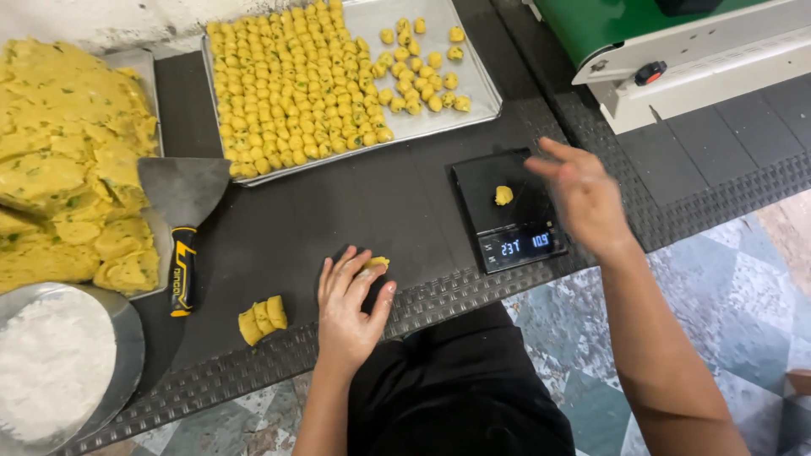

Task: Rolling small portions of dough into balls and weighing them on a digital scale for portion control.

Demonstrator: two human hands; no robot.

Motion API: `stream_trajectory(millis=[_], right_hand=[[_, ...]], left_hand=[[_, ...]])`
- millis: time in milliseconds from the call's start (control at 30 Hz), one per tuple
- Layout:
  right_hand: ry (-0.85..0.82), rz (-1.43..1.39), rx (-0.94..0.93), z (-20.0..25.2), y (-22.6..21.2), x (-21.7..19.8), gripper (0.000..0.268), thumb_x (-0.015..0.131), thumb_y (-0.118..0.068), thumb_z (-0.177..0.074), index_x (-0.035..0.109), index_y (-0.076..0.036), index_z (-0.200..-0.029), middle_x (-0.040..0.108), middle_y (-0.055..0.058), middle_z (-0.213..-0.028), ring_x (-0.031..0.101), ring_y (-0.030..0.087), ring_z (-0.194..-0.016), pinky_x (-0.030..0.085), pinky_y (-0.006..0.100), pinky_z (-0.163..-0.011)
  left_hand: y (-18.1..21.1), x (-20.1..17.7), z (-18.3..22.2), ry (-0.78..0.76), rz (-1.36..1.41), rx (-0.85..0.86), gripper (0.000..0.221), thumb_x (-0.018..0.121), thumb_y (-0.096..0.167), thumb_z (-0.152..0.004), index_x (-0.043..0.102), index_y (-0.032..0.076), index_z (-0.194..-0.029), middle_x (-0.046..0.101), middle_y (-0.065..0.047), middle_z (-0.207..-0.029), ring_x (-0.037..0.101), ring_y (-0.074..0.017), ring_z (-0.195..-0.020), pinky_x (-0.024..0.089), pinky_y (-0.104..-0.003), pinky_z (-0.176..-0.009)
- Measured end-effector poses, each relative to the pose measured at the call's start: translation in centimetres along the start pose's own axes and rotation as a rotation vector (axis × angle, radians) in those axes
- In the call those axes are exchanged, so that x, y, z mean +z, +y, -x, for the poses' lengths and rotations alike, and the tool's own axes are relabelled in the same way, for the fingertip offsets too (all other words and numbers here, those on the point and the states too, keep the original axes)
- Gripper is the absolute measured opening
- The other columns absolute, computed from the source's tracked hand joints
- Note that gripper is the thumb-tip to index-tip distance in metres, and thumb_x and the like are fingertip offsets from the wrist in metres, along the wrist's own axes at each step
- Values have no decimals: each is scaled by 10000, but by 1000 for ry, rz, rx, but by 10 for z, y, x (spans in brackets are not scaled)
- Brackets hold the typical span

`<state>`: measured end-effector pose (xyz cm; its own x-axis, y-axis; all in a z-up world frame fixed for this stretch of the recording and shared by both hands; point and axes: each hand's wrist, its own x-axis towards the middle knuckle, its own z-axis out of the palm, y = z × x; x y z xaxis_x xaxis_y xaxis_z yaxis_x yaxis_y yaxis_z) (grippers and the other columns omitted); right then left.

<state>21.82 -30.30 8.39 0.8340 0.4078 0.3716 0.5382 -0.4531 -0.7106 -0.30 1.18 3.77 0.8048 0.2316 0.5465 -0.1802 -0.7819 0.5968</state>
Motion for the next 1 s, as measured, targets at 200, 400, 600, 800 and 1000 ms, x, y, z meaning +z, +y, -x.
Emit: stream_trajectory(millis=[200,400,600,800,1000], right_hand=[[-11,123,50,-12,-40,-16,250,786,-68,-1006,816,-94,-1253,796,109,-1031,760,325,-978,604,444,-862],[-198,238,-172,-19,-40,-8,231,761,-56,-964,809,-58,-1190,803,185,-1098,744,430,-1007,581,512,-879],[-192,469,-414,-22,-2,38,215,800,-250,-927,818,-187,-1132,810,-17,-1153,720,288,-1038,550,420,-902],[-142,-10,-295,6,-80,62,338,837,-241,-911,768,-127,-1222,783,79,-1073,745,342,-998,592,444,-870],[-121,30,-428,36,-110,84,268,777,-202,-945,779,-126,-1202,733,49,-1131,750,284,-1028,614,378,-888]], left_hand=[[-3,3,1,-7,21,-16,259,791,282,-963,761,128,-1168,688,-94,-1305,589,-372,-1379,305,-594,-1234],[-2,1,0,55,-30,30,218,785,275,-973,756,147,-1146,687,-51,-1292,609,-340,-1344,375,-546,-1185],[-10,11,6,176,-214,123,165,810,312,-942,801,249,-1094,740,53,-1194,660,-228,-1089,466,-408,-990],[51,9,-24,151,302,-99,240,807,127,-927,823,127,-1166,836,-64,-982,778,-326,-893,570,-411,-848],[52,32,-34,30,592,-375,251,942,219,-802,859,134,-1023,830,-19,-837,749,-119,-742,589,-290,-729]])
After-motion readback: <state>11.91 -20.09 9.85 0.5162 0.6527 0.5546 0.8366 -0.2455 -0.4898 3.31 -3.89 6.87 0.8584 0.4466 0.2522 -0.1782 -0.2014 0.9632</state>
